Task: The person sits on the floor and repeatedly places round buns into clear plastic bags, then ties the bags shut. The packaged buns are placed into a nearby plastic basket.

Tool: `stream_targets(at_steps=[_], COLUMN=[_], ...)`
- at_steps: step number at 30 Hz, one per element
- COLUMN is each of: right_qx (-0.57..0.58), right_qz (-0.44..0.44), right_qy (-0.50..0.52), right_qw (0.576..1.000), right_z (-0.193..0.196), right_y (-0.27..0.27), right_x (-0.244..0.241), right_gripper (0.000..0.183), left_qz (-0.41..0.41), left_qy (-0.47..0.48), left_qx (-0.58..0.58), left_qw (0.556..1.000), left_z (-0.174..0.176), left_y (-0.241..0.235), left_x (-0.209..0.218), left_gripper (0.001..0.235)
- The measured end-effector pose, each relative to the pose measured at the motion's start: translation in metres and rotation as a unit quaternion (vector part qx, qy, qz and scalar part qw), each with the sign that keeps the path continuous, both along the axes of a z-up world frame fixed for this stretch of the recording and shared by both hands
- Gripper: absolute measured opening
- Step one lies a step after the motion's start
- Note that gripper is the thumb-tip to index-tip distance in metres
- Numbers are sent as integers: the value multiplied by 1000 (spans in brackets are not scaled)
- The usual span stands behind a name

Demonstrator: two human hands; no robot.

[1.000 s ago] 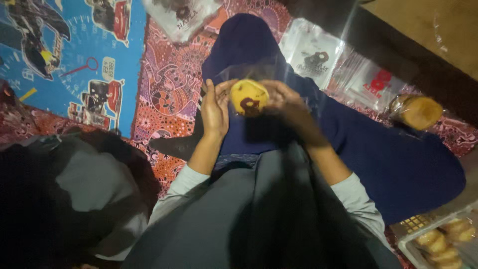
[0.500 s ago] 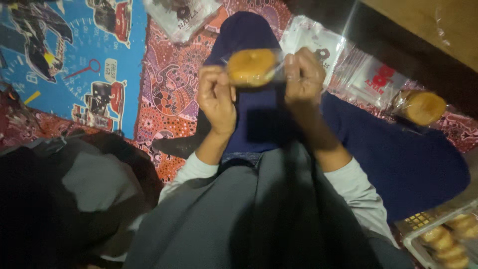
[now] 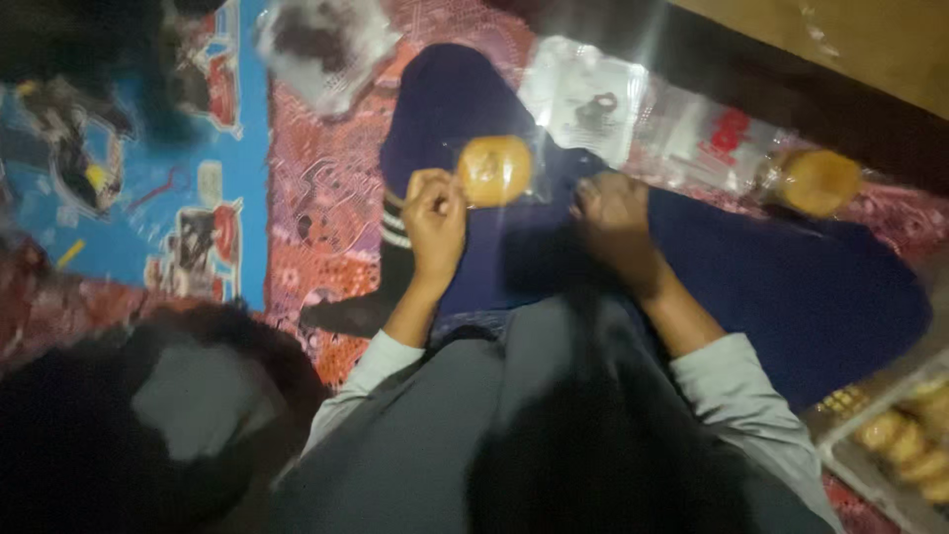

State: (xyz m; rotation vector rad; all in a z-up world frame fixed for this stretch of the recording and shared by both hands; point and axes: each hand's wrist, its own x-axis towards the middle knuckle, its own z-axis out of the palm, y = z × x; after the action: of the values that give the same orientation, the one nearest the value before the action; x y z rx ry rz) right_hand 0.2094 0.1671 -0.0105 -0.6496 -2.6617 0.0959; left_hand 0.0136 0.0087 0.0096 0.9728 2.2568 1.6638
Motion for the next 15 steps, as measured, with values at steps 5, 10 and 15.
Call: stream_targets(at_steps=[5,10,15], right_qx=[-391,-341,-578], right_qz=[-146,-42,-372], right_qy=[107,194,244], right_qw=[902,919,684], right_z=[-3,-6,-33], right_y=[13,47,141], right_x=[60,131,233], right_gripper=[50,36,60], left_qz=[-90,-356,-341], left_qy=[-36,-99,-303], left_qx=[-35,8,29], left_qw=[995,929,889], left_z=[-19,-55,-132], left_y=[43,117,226], left_x=[49,108,194], left_gripper=[12,32,62])
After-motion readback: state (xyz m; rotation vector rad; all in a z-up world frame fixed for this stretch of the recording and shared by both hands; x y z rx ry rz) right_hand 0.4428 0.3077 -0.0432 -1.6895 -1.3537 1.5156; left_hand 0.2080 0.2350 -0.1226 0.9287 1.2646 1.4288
